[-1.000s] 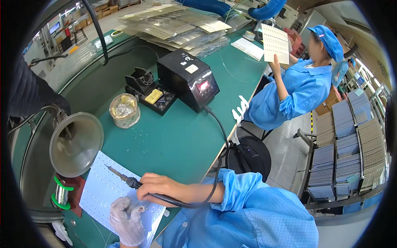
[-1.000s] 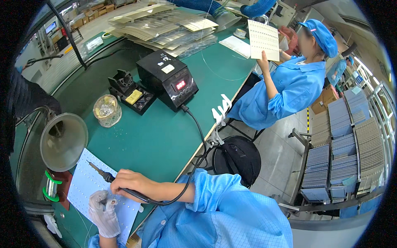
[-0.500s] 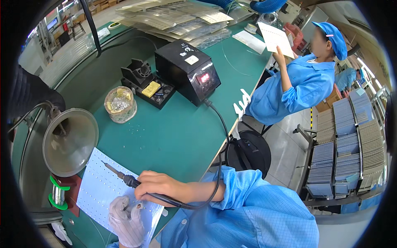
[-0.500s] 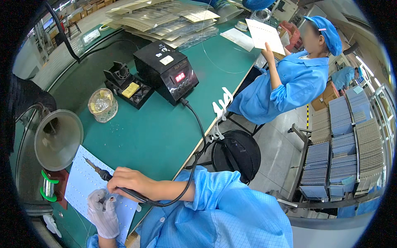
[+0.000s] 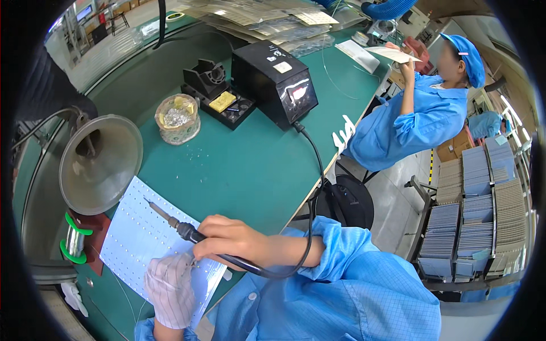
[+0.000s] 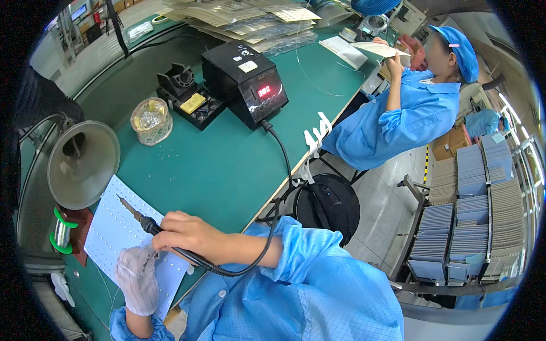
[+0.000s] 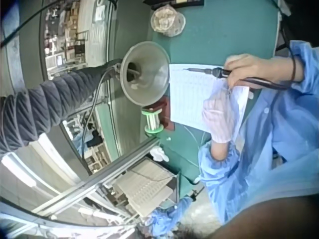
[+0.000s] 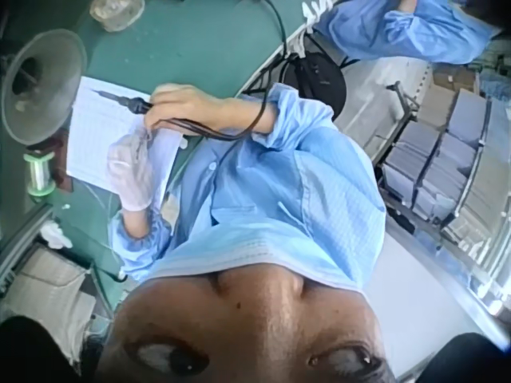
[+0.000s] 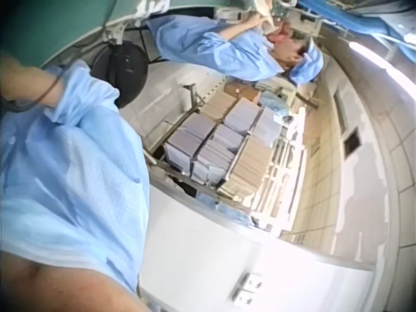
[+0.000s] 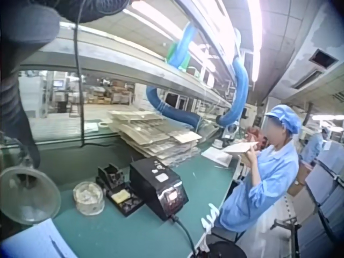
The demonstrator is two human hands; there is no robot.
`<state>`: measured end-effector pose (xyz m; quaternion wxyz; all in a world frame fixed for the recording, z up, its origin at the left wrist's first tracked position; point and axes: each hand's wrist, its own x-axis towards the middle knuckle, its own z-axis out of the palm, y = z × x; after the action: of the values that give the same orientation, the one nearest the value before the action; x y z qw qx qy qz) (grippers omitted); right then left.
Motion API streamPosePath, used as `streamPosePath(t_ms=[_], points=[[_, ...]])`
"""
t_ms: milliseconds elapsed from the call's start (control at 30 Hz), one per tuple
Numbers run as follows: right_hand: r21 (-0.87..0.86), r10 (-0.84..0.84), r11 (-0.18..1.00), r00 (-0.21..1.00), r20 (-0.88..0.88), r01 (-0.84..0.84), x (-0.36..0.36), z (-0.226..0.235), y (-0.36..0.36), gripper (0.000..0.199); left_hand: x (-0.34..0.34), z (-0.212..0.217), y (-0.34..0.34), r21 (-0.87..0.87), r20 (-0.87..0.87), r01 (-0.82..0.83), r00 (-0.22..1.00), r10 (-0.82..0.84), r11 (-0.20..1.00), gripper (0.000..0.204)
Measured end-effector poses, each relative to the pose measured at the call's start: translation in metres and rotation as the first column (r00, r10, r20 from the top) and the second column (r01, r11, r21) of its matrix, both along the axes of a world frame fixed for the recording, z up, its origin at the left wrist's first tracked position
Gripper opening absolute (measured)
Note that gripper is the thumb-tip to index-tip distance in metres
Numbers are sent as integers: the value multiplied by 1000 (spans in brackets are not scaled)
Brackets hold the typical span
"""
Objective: The person aligns an LED circuit board on the workbench, feeds soldering wire from a spool, and solders connection points across the board using a soldering iron and the wire.
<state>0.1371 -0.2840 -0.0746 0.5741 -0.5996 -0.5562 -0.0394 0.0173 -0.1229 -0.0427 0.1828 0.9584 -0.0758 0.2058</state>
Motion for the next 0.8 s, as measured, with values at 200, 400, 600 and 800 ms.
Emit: streamPosePath(t_ms=[200,400,600,800], points=[[-69,36,997,999,13,-35,3,7,-7,27,0,2,0,-63,50,-5,999,8,998,26],[-89,20,996,999,41,-17,5,10,-10,18,-2,2,2,-57,7,-10,1000,10,998,24],[-83,79,993,997,-14,-79,2,14,-4,23,-9,8,2,4,-5,-44,999,44,999,26],[-73,76,994,997,-11,-77,2,12,-4,24,-9,6,0,-51,-17,-53,998,53,997,26]])
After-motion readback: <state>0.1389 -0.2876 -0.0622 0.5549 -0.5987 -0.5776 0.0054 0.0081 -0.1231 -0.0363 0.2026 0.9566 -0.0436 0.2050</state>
